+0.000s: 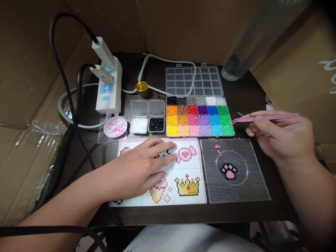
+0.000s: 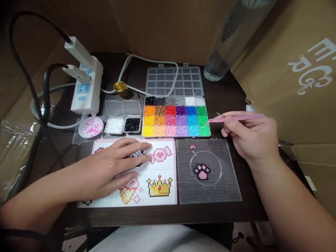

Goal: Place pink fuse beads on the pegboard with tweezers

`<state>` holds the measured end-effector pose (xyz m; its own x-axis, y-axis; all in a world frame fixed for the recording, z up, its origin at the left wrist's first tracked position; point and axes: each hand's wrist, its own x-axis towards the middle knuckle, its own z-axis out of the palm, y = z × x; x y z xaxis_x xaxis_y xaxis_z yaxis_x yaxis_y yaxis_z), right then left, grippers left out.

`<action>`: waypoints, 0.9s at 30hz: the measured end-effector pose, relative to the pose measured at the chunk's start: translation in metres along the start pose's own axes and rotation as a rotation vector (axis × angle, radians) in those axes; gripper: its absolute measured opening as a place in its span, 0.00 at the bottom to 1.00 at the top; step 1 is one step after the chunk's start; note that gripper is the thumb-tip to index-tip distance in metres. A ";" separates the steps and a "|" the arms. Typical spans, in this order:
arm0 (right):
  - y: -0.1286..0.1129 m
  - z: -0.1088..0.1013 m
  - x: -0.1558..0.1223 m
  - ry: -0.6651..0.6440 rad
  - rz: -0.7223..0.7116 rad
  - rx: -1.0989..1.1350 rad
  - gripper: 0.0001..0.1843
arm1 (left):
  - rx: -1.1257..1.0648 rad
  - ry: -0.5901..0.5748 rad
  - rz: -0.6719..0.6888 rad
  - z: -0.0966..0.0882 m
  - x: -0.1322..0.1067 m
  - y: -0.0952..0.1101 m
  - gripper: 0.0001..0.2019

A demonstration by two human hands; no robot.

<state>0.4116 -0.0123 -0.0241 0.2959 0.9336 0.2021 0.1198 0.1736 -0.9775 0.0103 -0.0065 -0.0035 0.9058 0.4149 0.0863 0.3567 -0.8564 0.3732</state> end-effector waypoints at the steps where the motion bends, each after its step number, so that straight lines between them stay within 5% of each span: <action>1: 0.000 0.000 0.000 -0.007 -0.001 0.004 0.12 | -0.001 -0.002 -0.001 0.000 0.000 0.000 0.20; 27: -0.002 0.002 0.003 0.025 -0.013 0.011 0.18 | 0.001 0.040 0.028 -0.001 0.000 -0.002 0.19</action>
<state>0.4108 -0.0091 -0.0216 0.3185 0.9230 0.2160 0.1131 0.1893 -0.9754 0.0089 -0.0041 -0.0031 0.9055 0.4028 0.1337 0.3316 -0.8681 0.3694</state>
